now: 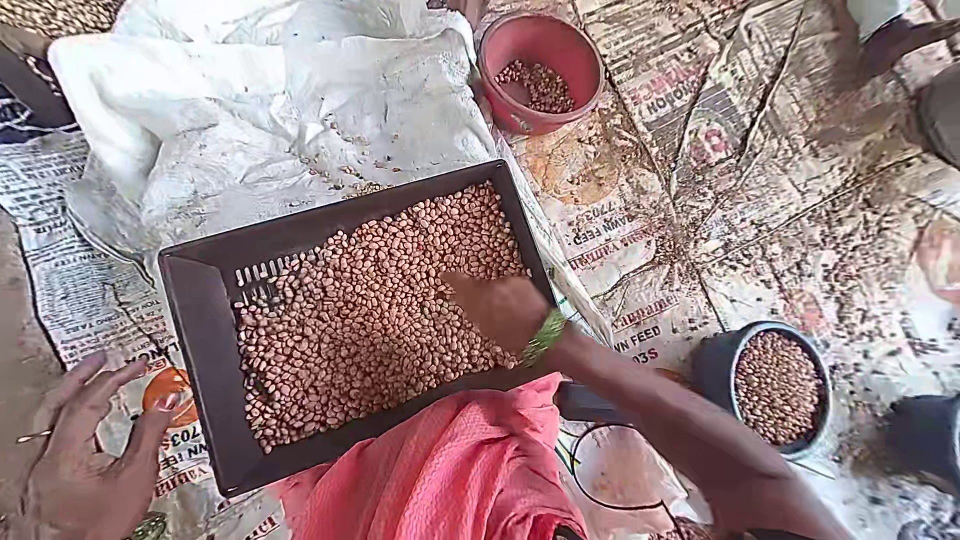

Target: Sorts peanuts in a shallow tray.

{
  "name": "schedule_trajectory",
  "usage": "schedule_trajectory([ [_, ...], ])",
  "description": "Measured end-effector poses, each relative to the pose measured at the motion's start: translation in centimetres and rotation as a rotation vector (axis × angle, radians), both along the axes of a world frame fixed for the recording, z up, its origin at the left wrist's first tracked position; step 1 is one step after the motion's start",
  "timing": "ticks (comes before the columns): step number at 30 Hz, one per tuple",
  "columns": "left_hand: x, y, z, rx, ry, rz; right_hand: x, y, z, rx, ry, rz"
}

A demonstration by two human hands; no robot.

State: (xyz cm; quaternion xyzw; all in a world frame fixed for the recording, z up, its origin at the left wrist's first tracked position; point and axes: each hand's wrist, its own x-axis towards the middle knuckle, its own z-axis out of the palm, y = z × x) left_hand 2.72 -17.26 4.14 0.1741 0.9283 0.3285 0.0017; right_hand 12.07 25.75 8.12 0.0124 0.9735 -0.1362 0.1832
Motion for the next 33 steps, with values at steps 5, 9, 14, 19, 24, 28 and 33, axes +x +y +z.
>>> schedule_trajectory([
  [5, 0.0, 1.3, 0.0, -0.044, -0.009, 0.032, -0.4, 5.5, 4.4, 0.456, -0.479, 0.068],
  [9, 0.5, 2.8, 0.9, -0.016, 0.008, 0.05, 0.2, 4.2, 4.0, 0.541, -0.434, 0.206],
  [14, 1.1, 1.1, 0.7, 0.05, 0.032, 0.085, 0.5, 4.3, 3.1, 0.591, -0.445, 0.245],
  [19, 1.3, 1.0, 0.0, 0.004, 0.001, 0.116, -0.3, 3.8, 3.3, 0.667, -0.563, 0.233],
  [24, 0.7, 2.8, -0.2, 0.016, -0.001, 0.073, -1.1, 3.3, 3.3, 0.64, -0.645, 0.249],
  [28, 0.6, 2.7, 0.0, -0.02, -0.017, 0.08, -1.4, 2.7, 2.9, 0.641, -0.633, 0.146],
  [33, 0.7, 2.0, -0.3, 0.023, -0.021, 0.082, -1.9, 4.6, 2.8, 0.613, -0.384, -0.003],
])
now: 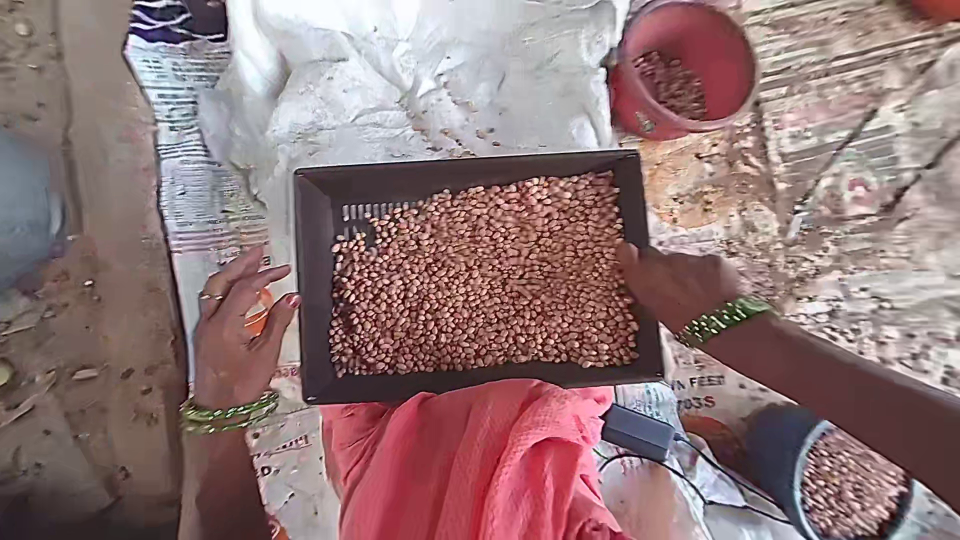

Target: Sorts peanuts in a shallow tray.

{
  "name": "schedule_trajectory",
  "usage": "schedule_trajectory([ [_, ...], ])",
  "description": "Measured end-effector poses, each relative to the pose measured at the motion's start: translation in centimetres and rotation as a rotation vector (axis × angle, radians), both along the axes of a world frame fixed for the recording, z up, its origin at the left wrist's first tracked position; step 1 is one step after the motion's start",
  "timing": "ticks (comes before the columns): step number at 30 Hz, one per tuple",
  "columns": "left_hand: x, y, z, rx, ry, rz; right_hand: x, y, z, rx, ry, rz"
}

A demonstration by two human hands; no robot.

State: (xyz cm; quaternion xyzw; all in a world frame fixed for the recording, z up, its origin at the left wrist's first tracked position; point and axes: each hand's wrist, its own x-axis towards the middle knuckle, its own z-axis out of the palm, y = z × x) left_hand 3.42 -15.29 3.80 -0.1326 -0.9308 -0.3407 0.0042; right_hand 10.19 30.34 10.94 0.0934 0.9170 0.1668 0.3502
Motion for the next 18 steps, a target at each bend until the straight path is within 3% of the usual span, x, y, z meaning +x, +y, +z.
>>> schedule_trajectory([
  [4, -0.6, -0.5, -0.4, 0.009, 0.051, -0.048, -0.4, 1.9, 0.0, -0.063, 0.184, -0.106],
  [11, -1.2, -0.7, -0.7, 0.026, 0.053, -0.083, 0.6, 3.1, -1.2, -0.402, 0.439, -0.627],
  [18, -2.0, 2.0, 0.7, 0.039, 0.105, -0.144, 1.6, 4.3, -2.1, -0.43, 0.576, -0.567],
])
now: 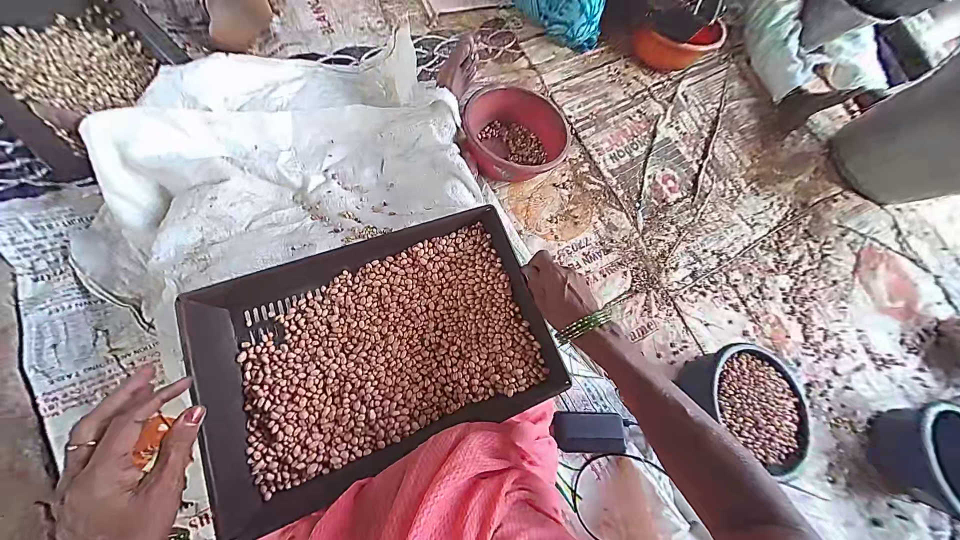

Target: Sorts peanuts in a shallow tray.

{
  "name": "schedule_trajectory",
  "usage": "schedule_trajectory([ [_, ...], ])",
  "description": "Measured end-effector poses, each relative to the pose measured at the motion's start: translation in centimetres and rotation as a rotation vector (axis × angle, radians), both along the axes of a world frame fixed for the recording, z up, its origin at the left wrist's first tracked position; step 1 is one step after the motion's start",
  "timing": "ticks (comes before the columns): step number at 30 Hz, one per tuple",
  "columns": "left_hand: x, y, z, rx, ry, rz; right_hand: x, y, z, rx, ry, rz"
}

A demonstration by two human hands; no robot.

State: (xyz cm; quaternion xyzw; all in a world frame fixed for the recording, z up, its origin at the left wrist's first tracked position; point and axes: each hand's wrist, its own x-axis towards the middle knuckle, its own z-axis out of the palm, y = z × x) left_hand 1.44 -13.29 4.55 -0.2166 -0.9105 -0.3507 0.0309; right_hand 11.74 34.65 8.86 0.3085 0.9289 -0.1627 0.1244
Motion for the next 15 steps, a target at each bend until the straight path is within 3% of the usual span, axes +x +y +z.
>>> schedule_trajectory([
  [4, 0.0, -0.8, -1.2, 0.003, -0.149, 0.111, -1.3, 5.7, -0.3, -0.165, 0.165, 0.005],
  [9, 1.4, 0.4, -2.7, -0.031, -0.438, 0.262, -6.2, 14.1, 0.0, -0.385, 0.201, -0.125],
  [11, 2.0, 1.2, -3.1, -0.055, -0.445, 0.317, -9.0, 16.6, 0.3, -0.353, 0.198, -0.099],
  [15, 2.1, 2.0, -3.5, -0.019, -0.401, 0.362, -16.7, 20.5, 2.0, -0.093, 0.115, 0.12],
])
